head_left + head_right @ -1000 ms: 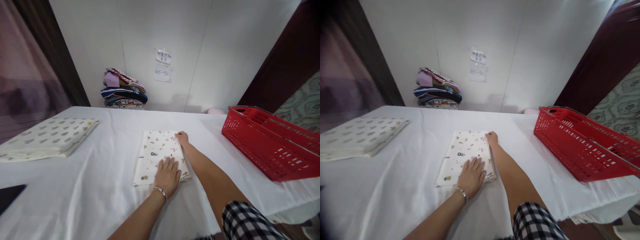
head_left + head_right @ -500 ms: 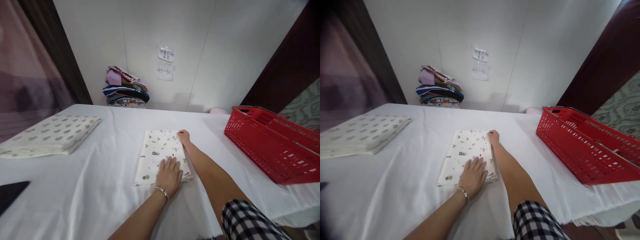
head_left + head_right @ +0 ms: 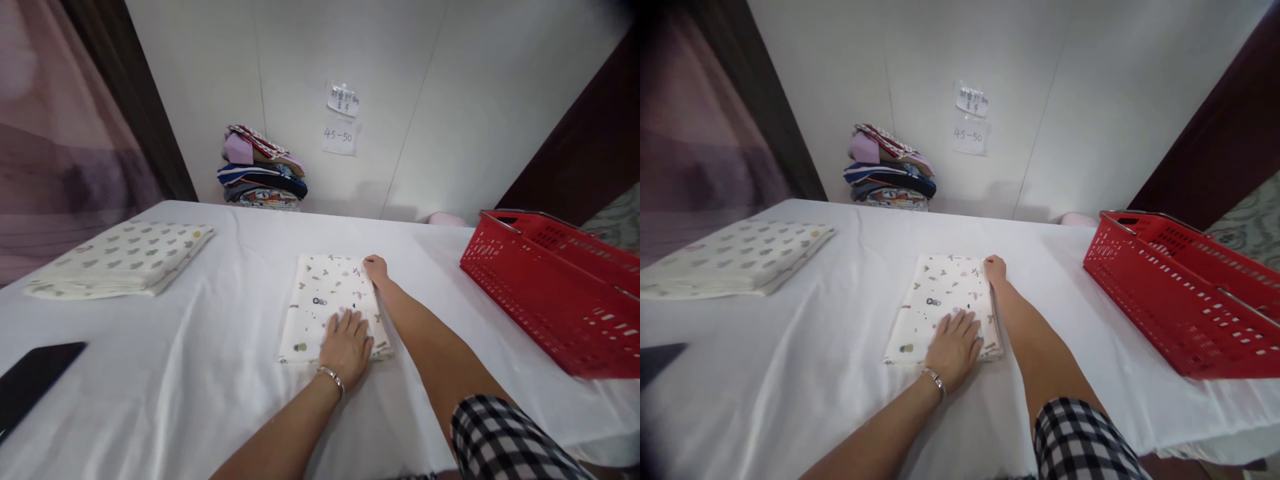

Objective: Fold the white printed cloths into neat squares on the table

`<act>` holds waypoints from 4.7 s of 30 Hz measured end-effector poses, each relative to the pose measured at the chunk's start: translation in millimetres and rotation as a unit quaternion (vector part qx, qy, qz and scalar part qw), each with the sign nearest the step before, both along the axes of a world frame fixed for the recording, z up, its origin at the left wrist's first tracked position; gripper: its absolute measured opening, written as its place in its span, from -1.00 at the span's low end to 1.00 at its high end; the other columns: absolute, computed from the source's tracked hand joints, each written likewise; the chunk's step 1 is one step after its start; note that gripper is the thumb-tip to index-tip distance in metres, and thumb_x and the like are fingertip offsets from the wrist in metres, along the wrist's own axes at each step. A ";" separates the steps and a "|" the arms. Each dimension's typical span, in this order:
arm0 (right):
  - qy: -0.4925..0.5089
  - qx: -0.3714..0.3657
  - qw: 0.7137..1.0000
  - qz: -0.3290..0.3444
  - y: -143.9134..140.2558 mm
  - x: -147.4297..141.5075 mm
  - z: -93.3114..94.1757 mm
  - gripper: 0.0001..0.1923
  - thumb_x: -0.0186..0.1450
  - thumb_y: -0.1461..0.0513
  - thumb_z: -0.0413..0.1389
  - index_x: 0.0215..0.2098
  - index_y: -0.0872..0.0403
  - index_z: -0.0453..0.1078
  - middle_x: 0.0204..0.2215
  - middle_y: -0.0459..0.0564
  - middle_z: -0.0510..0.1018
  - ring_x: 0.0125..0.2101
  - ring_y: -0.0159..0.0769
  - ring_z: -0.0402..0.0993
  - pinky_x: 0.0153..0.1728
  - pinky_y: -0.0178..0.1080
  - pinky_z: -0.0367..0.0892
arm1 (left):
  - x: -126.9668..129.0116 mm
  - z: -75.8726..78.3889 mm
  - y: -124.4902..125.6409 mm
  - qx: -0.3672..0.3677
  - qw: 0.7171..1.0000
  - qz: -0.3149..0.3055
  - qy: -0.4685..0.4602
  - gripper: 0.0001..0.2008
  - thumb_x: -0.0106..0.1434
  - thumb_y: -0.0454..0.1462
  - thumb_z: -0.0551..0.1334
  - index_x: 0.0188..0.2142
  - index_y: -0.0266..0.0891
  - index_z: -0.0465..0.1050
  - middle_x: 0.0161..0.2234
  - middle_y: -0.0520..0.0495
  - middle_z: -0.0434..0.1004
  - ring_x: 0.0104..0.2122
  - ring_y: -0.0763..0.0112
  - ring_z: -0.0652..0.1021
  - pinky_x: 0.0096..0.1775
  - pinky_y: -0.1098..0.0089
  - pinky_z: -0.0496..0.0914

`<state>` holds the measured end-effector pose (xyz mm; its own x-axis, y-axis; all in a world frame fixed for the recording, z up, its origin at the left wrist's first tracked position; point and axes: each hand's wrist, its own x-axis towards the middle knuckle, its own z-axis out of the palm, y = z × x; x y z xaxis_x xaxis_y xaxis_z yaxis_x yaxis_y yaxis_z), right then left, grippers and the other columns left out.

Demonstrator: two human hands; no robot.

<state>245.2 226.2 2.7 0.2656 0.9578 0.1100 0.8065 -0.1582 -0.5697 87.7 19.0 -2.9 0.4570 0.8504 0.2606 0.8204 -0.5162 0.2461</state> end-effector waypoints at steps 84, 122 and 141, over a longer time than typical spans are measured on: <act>-0.026 0.229 0.941 0.246 -229.3 11.1 -31.9 -0.58 0.34 0.14 -0.18 0.07 0.09 0.31 0.07 0.07 0.36 0.16 -0.16 0.12 0.16 0.03 0.06 | -112.3 -0.4 -57.9 -0.159 0.915 0.183 -0.324 -0.56 0.08 -0.36 0.14 0.00 -0.22 0.32 -0.14 -0.01 0.49 -0.32 0.49 0.51 -0.20 0.46 0.40; -0.116 0.195 0.922 0.313 -239.9 6.3 -26.8 -0.50 0.16 0.28 -0.01 0.09 0.06 0.29 0.13 0.02 0.29 0.18 -0.04 0.05 0.15 0.08 0.04 | -103.2 -2.6 -58.3 -0.084 0.943 0.244 -0.212 -0.54 0.13 -0.15 0.16 0.04 -0.20 0.34 -0.24 -0.06 0.45 -0.25 0.32 0.47 -0.12 0.35 0.35; -0.097 0.208 0.924 0.307 -238.8 7.2 -28.0 -0.52 0.15 0.27 0.00 0.05 0.09 0.33 0.10 0.04 0.34 0.16 -0.06 0.11 0.14 0.05 0.07 | -97.9 -5.2 -56.4 -0.026 0.914 0.262 -0.309 -0.81 0.08 -0.39 0.12 -0.31 -0.17 0.42 -0.26 0.02 0.42 -0.32 0.45 0.45 -0.21 0.43 0.37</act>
